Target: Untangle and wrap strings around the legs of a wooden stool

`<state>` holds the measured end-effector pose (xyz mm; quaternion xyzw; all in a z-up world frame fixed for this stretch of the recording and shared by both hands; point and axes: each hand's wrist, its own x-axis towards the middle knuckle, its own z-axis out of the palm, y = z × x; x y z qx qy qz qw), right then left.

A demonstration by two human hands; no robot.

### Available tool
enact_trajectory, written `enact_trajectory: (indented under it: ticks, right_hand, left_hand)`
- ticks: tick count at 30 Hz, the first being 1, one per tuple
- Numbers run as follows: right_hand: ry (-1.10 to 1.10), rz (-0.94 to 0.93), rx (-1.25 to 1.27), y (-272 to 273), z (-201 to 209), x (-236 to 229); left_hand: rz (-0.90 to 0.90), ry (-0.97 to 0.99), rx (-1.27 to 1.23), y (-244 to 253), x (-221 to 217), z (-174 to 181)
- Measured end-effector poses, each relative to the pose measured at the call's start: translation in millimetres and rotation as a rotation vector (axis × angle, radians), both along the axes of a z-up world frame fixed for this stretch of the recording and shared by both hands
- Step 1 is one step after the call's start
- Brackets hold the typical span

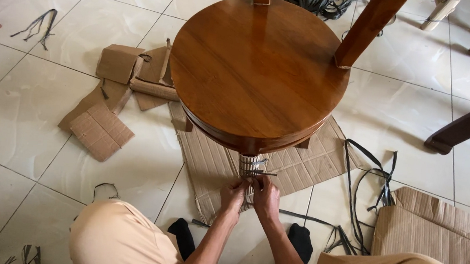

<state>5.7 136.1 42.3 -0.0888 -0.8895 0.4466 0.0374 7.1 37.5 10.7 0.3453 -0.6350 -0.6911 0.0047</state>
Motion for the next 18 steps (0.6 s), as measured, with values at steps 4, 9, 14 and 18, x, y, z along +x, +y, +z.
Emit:
enact_trajectory:
  ticks: [4, 9, 14, 18]
  right_hand:
    - [0.011, -0.008, 0.025, 1, 9, 2]
    - [-0.014, -0.01, -0.019, 1, 1, 2]
    - [-0.131, -0.103, -0.29, -1, -6, 4]
    - [-0.043, -0.164, -0.353, 3, -20, 6]
  left_hand:
    - [-0.029, 0.009, 0.045, 1, 5, -3]
    - [-0.058, 0.002, 0.045, -2, -3, -31]
    - [-0.084, -0.031, -0.003, -1, 2, -17]
    - [-0.08, -0.159, 0.05, -3, 10, -12]
